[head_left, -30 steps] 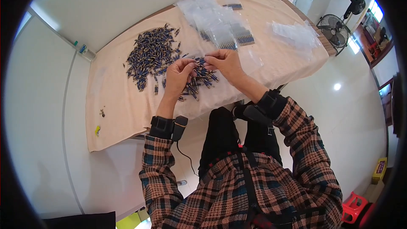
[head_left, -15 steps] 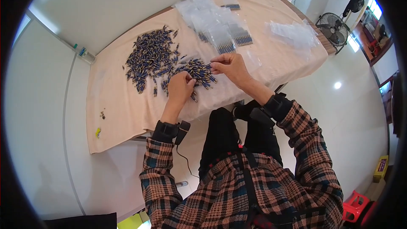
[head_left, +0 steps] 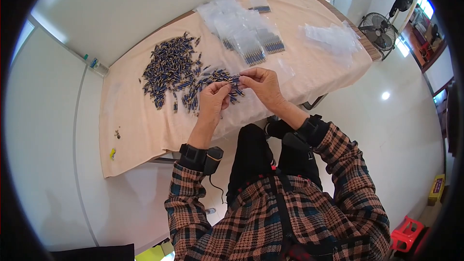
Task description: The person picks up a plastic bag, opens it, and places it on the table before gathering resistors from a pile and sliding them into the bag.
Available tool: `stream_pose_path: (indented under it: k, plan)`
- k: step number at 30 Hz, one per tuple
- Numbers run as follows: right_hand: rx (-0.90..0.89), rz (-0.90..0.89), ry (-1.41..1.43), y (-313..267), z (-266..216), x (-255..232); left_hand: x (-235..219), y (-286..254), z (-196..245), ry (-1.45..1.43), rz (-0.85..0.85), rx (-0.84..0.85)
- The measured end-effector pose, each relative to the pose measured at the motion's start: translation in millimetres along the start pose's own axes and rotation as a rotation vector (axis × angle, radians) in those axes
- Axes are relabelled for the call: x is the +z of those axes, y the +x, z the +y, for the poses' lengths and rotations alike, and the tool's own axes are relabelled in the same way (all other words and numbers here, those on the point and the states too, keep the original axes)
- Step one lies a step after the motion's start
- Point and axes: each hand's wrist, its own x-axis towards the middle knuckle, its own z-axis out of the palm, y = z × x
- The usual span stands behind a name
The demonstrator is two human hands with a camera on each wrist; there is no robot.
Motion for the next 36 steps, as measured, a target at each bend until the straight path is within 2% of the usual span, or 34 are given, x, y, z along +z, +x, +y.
stream_pose_path:
  k: [3,8,11,20,28,36]
  plan:
    - [-0.074,0.022,-0.059,1.2,2.1,-3.5,6.7,-0.8,-2.8,-0.065,0.011,0.022]
    - [-0.097,0.024,-0.044,-0.8,3.8,-4.4,10.3,-1.2,-3.8,-0.102,0.040,0.061]
    - [-0.001,-0.026,0.025,-1.7,2.3,-6.4,12.5,-1.6,-2.5,-0.092,0.031,0.059]
    - [-0.056,-0.055,-0.098,-1.2,6.2,-7.9,18.0,-3.2,-3.8,-0.027,0.084,0.083]
    - [-0.009,-0.054,-0.184,-7.1,3.8,-5.6,20.6,-1.6,-8.2,-0.010,0.126,0.091]
    - [0.056,0.077,0.118,-15.3,8.0,5.1,26.9,0.4,-15.5,0.057,0.183,0.111]
